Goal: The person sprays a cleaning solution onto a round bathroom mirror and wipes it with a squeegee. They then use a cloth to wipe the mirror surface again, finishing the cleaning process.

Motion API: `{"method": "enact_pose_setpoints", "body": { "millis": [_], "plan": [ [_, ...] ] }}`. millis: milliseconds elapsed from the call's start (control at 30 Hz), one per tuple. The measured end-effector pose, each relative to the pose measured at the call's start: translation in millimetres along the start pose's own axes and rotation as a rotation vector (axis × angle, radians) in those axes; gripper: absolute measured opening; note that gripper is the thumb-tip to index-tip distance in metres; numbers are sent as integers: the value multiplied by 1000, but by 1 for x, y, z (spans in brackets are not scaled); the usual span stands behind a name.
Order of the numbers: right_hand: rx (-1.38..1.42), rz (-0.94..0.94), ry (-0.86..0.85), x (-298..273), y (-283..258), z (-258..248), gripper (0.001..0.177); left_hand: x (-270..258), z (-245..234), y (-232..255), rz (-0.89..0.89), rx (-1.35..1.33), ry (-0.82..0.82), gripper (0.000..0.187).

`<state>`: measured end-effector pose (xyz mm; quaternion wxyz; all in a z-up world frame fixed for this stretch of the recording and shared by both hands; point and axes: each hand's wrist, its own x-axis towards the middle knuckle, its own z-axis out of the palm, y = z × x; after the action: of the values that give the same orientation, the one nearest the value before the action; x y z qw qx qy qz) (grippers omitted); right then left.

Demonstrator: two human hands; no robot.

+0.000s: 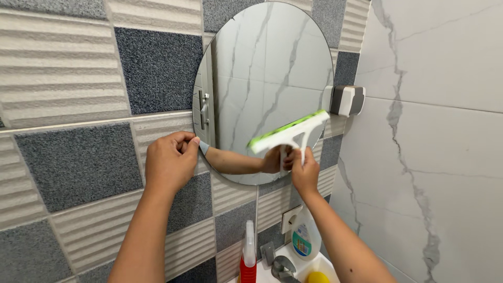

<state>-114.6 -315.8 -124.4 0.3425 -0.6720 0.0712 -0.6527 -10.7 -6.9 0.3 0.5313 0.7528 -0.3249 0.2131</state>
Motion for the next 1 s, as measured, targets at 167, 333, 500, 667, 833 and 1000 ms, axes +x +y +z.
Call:
{"method": "enact_pose_setpoints", "body": {
  "millis": [167, 333, 500, 667, 833, 1000],
  "plan": [
    [-251, -213, -149, -23, -8, 9, 36, 0, 2, -1, 6, -11, 15, 20],
    [-153, -29, -102, -31, -12, 5, 32, 0, 2, -2, 24, -13, 32, 20],
    [-226, -6, -109, -44, 2, 0, 33, -3, 6, -3, 14, -26, 42, 19],
    [-277, 49, -88, -59, 16, -8, 35, -8, 9, -3, 76, 25, 106, 17],
    [-275, 37, -47, -77, 29, -10, 36, -9, 11, -5, 82, 0, 126, 17],
    [-279, 127, 15, -77, 37, -14, 40, -8, 9, -6, 119, 29, 131, 17]
  ]
}}
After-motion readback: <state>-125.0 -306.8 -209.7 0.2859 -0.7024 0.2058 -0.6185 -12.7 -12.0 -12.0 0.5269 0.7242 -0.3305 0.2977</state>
